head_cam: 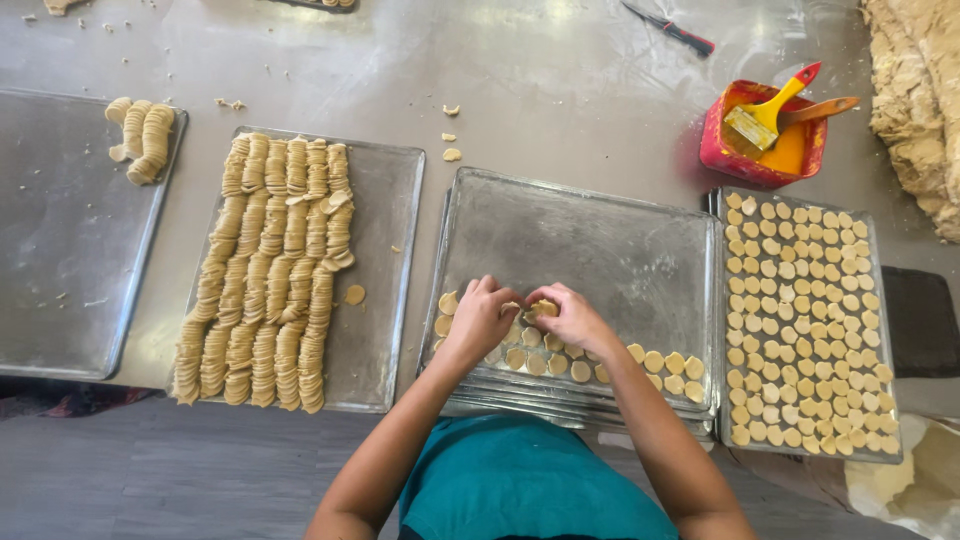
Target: The person arranges small round cookies onto metal baking trays in neat rows. They pick up cookies from a stack on the left and place them one by one onto the tray in the center, filling it systematically.
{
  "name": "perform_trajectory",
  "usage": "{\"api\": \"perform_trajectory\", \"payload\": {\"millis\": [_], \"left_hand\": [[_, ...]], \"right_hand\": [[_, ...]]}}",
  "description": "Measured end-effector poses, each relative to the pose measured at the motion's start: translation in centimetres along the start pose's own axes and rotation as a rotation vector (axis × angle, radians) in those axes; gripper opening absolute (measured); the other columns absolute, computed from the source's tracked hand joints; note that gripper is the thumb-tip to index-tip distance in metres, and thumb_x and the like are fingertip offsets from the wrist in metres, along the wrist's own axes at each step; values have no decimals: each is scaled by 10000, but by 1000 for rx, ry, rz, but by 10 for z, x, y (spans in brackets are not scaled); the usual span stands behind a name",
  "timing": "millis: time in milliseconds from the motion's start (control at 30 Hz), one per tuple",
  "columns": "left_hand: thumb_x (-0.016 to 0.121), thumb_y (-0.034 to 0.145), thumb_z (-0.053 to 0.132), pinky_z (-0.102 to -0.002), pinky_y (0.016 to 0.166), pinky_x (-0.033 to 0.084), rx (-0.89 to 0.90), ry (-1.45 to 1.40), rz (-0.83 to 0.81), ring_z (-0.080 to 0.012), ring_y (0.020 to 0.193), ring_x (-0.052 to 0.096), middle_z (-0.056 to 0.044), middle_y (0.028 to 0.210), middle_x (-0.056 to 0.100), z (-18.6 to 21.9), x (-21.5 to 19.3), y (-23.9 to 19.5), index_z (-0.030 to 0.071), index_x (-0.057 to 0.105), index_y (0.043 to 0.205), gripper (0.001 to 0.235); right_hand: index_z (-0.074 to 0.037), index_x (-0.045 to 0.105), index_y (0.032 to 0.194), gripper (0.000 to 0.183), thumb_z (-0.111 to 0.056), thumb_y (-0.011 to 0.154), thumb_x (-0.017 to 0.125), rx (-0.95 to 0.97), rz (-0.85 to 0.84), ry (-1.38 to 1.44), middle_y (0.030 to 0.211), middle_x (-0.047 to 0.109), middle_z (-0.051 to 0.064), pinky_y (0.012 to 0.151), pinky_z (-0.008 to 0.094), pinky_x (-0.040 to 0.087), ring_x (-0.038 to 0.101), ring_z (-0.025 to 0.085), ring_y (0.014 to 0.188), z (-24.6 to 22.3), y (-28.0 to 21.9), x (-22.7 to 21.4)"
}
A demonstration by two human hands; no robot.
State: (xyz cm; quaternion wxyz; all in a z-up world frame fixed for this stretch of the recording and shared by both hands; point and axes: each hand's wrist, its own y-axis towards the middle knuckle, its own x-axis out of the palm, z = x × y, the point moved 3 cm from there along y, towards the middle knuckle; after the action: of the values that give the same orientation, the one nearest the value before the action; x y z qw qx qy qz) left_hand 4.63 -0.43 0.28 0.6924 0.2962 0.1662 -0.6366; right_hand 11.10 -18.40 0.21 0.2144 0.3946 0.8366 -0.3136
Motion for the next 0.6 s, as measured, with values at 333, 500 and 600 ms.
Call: {"api": "perform_trajectory", "payload": {"millis": [333, 500, 600], "left_hand": [[777, 814, 155, -440, 815, 508, 47, 69, -15, -324, 935, 586, -101, 952, 634, 12, 32, -2, 144, 769, 987, 173], [751, 796, 133, -456, 797, 499, 101, 228, 11, -330, 931, 588, -107, 942, 628, 13, 35, 3, 134, 770, 945, 150], [731, 777, 115, -452, 821, 505, 86, 246, 29, -336, 956, 587, -116, 991, 629, 14, 35, 4, 114, 752, 950, 174]], "right_hand": [[-69, 762, 1063, 205, -90, 860, 741, -54, 167, 172, 1060, 689, 88, 862, 338, 552, 689, 219, 961, 18, -10, -27], [-100, 752, 1085, 278, -102, 807, 765, -15, 130, 15, 1030, 746, 92, 831, 340, 566, 722, 213, 917, 13, -22, -33], [-99, 739, 1092, 286, -136, 812, 781, 0, 116, -7, 1038, 764, 94, 817, 349, 574, 734, 219, 899, 8, -25, -31]]}}
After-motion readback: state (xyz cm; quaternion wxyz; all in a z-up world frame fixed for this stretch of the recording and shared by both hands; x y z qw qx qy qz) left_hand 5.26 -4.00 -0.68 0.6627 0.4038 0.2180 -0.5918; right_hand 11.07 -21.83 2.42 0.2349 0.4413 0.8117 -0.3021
